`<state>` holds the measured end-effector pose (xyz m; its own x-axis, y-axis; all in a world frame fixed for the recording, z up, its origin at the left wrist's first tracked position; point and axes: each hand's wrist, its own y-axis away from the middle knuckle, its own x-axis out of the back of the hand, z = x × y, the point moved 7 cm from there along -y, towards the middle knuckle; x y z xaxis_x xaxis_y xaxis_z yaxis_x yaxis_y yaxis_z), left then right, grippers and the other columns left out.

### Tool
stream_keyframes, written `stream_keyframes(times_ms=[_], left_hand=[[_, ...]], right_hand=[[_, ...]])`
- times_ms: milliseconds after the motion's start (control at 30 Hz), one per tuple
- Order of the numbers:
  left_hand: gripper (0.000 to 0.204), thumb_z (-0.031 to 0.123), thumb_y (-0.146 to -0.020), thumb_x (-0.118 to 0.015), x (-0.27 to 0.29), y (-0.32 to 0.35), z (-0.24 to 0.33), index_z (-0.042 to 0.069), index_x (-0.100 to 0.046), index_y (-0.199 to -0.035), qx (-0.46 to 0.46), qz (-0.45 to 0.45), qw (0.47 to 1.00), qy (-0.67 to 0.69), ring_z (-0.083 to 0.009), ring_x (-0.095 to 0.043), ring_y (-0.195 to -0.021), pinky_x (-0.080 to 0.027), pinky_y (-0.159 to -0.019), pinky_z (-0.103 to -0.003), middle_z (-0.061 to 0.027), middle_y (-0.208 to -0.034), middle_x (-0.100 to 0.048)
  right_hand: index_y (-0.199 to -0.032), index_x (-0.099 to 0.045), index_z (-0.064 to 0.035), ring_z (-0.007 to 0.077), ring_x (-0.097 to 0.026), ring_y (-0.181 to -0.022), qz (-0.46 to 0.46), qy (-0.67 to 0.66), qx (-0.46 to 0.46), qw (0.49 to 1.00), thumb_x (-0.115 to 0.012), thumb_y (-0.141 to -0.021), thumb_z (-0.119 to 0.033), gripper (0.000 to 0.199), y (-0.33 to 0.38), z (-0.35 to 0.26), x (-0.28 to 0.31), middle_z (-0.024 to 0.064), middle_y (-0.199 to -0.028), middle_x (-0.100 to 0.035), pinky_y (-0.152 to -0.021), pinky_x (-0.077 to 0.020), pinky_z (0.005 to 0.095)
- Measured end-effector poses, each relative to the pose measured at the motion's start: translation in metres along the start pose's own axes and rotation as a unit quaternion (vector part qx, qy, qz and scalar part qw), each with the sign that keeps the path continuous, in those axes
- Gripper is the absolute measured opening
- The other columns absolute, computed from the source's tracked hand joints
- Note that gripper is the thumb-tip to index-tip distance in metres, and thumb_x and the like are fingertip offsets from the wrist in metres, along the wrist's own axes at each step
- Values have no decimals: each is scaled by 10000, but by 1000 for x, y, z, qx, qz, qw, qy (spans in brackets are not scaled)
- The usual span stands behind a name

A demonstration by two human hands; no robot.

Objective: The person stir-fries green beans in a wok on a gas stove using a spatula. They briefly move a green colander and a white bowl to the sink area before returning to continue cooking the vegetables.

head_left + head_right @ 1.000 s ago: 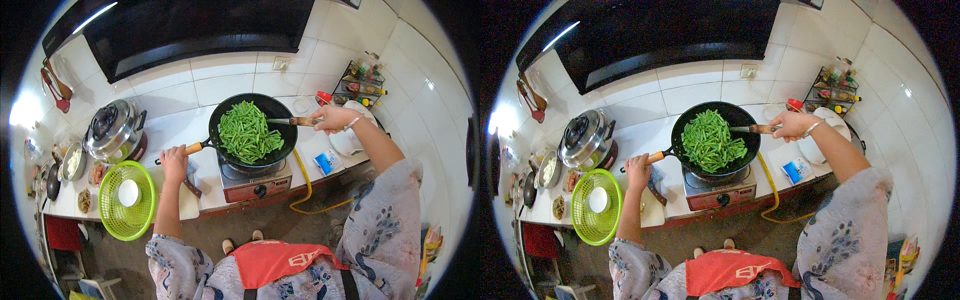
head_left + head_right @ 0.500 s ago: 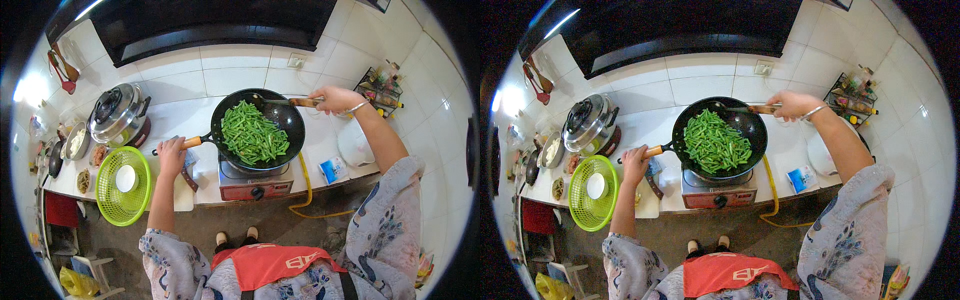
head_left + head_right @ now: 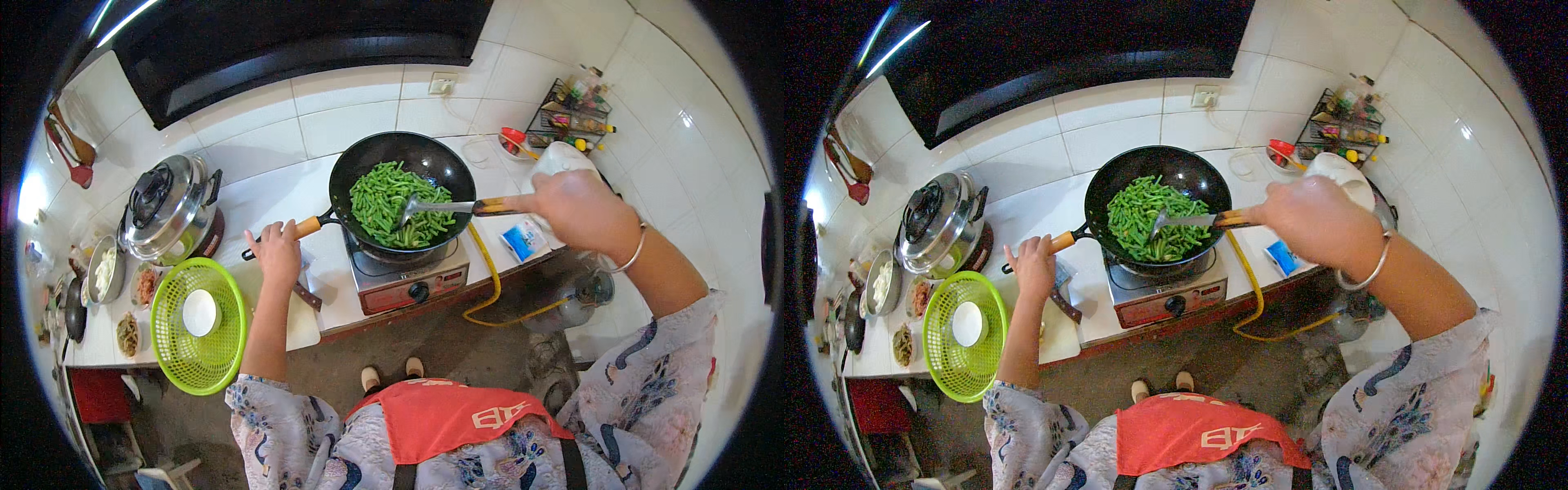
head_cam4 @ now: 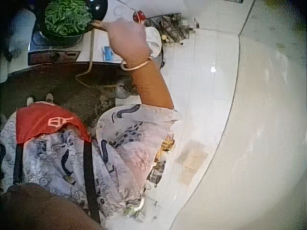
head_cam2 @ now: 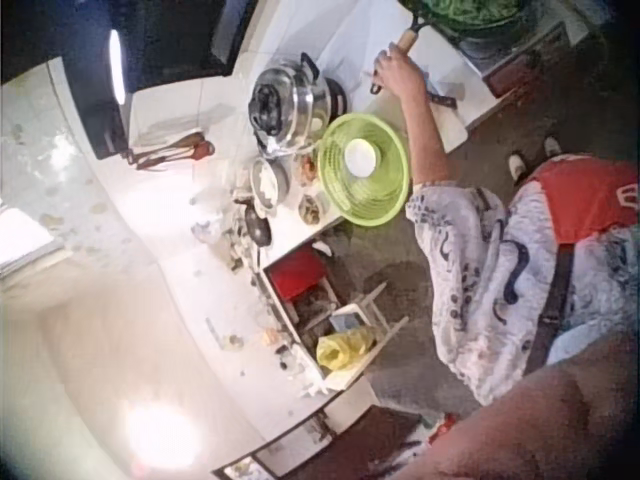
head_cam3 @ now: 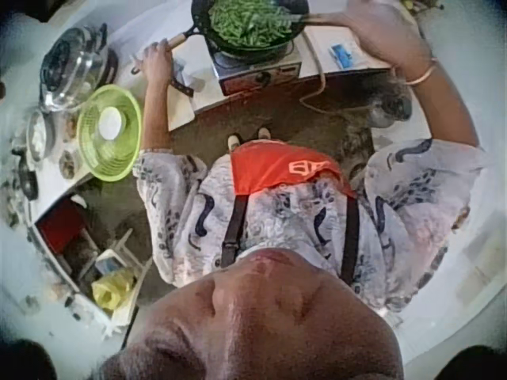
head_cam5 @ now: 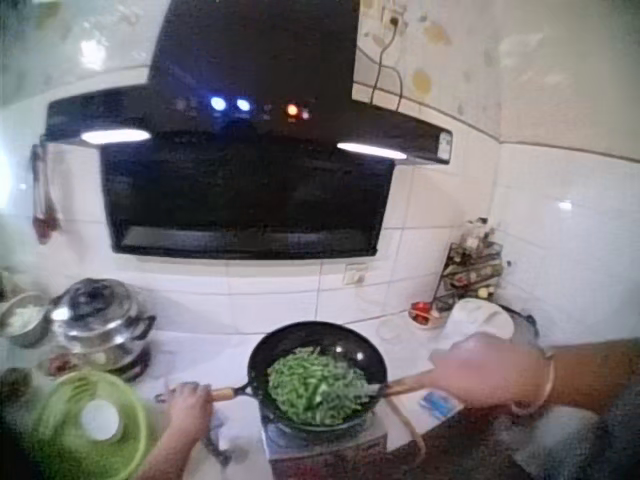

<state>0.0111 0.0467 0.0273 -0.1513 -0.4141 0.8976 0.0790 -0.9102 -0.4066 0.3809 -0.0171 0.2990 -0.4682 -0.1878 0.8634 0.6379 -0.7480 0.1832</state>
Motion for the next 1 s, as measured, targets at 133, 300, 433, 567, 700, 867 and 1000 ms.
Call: stream_keyframes(times_ms=[133, 300, 433, 567, 700, 867, 1000], left_hand=[[478, 146, -796, -699, -4, 1, -6, 185, -586, -1258, -15, -27, 999, 14, -278, -588, -1062, -288, -1073, -573, -62, -1066, -639], [427, 144, -818, -679, -12, 1, -11, 196, -590, -1232, -30, 0, 1000, -5, -303, -595, -990, -351, -1003, -565, -86, -981, -632], [416, 135, -819, -677, -11, -3, 0, 208, -602, -1221, -32, -14, 999, -2, -298, -598, -992, -338, -1015, -573, -81, -980, -636], [433, 120, -812, -683, -11, -5, -3, 213, -604, -1227, -22, -25, 999, 5, -293, -599, -1017, -316, -1038, -573, -78, -999, -642], [485, 116, -807, -691, -10, -2, -7, 201, -579, -1271, -26, -40, 999, 26, -290, -579, -1086, -276, -1083, -577, -73, -1095, -635], [523, 123, -806, -695, 9, 7, -9, 201, -557, -1304, 25, -66, 997, -12, -275, -563, -1128, -244, -1117, -577, -55, -1153, -619], [452, 133, -787, -707, -2, 2, -15, 184, -598, -1223, 30, -38, 999, -3, -272, -571, -1092, -290, -1071, -547, -50, -1085, -632]], right_hand=[[-1088, -721, -183, 340, -672, -816, -26, -115, -76, 990, -571, -764, -78, 372, 18, 14, 43, 162, -848, -678, -709, -535, 451], [-936, -741, -107, 355, -686, -827, -150, -124, -65, 979, -561, -762, -82, 251, 2, -22, 24, 169, -847, -700, -716, -549, 456], [-791, -734, -46, 337, -707, -762, -43, -56, -100, 993, -589, -786, -115, 160, -45, -55, -29, 179, -775, -696, -659, -570, 435], [-810, -737, -61, 321, -709, -778, -8, -15, -133, 991, -603, -781, -111, 145, -71, -20, -52, 169, -820, -703, -656, -568, 432], [-957, -725, -129, 330, -692, -839, -63, -37, -136, 988, -593, -777, -84, 229, -48, 46, -16, 147, -875, -704, -687, -555, 458], [-842, -692, -20, 239, -669, -603, -233, -206, -266, 912, -506, -874, -152, 231, -58, 101, -39, 146, -717, -683, -536, -527, 392], [-1047, -667, -42, 125, -543, -469, -261, -350, -237, 868, -568, -903, -262, 281, -70, 126, -128, 65, -635, -629, -446, -451, 317]])
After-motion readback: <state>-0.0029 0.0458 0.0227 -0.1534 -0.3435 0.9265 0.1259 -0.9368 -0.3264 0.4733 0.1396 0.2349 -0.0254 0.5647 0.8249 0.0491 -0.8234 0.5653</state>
